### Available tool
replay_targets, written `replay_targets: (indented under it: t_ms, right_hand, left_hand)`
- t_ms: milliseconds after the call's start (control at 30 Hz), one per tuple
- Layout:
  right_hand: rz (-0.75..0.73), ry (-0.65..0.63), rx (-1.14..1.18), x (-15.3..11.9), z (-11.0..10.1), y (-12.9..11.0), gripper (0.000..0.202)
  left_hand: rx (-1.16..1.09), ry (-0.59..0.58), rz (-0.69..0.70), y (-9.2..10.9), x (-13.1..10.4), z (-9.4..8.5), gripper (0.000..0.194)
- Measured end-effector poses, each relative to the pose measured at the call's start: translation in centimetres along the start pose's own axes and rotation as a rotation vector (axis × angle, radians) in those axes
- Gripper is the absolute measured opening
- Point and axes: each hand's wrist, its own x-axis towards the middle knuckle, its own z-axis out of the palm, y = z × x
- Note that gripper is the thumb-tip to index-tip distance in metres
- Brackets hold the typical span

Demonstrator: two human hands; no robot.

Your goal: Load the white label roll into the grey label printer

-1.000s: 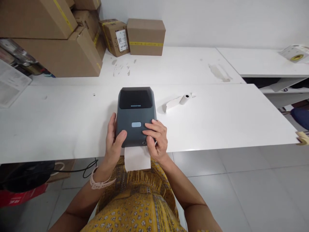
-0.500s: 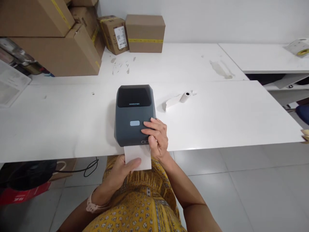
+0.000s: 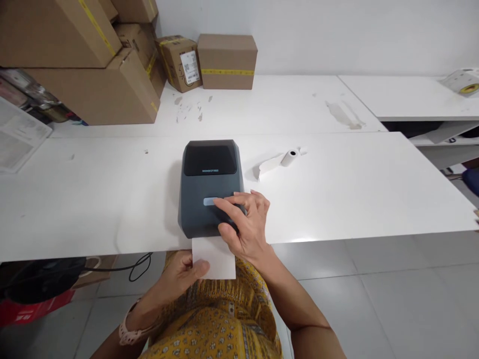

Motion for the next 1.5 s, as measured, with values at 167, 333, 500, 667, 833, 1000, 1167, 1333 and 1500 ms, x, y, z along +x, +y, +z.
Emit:
replay_targets:
  t_ms: [167, 333, 500, 667, 833, 1000, 1167, 1333, 1500]
  right_hand:
    - [-0.035, -0.146, -0.234, 2.0, -1.3, -1.5, 0.041]
    - [-0.118, -0.214, -0.211, 3.4, -1.1, -1.5, 0.033]
    - [0.041, -0.188, 0.107, 1.8, -1.1, 0.5, 0.032]
    - [0.391, 0.005, 0.446, -2.0, 0.1, 2.2, 0.061]
    - [0.495, -0.024, 0.549, -3.5, 1.7, 1.5, 0.071]
    - [0.504, 0.003, 0.556, -3.4, 2.0, 1.1, 0.075]
    - [0.407, -0.04, 0.455, -1.8, 0.5, 0.7, 0.078]
    - [0.129, -0.006, 0.229, 5.7, -0.8, 2.0, 0.075]
    - [-0.042, 0.099, 0.188, 15.4, 0.6, 4.2, 0.062]
  left_hand:
    - [0.048, 0.202, 0.11, -0.4, -1.2, -2.8, 0.054]
    - [0.065, 0.628, 0.309, -0.7, -0.6, -3.2, 0.033]
    - [0.194, 0.7, 0.454, -0.2, 1.3, -1.6, 0.053]
    - [0.186, 0.585, 0.508, -0.2, 2.3, -0.7, 0.064]
    - [0.124, 0.632, 0.609, -0.7, 3.3, -0.5, 0.064]
    - [0.043, 0.665, 0.653, -1.9, 4.2, 0.0, 0.066]
    - [-0.07, 0.671, 0.73, 0.1, 4.6, -0.3, 0.063]
    - [0.021, 0.702, 0.951, 5.5, 7.3, -4.8, 0.057]
    - [0.099, 0.707, 0.704, 6.7, 11.6, -9.4, 0.064]
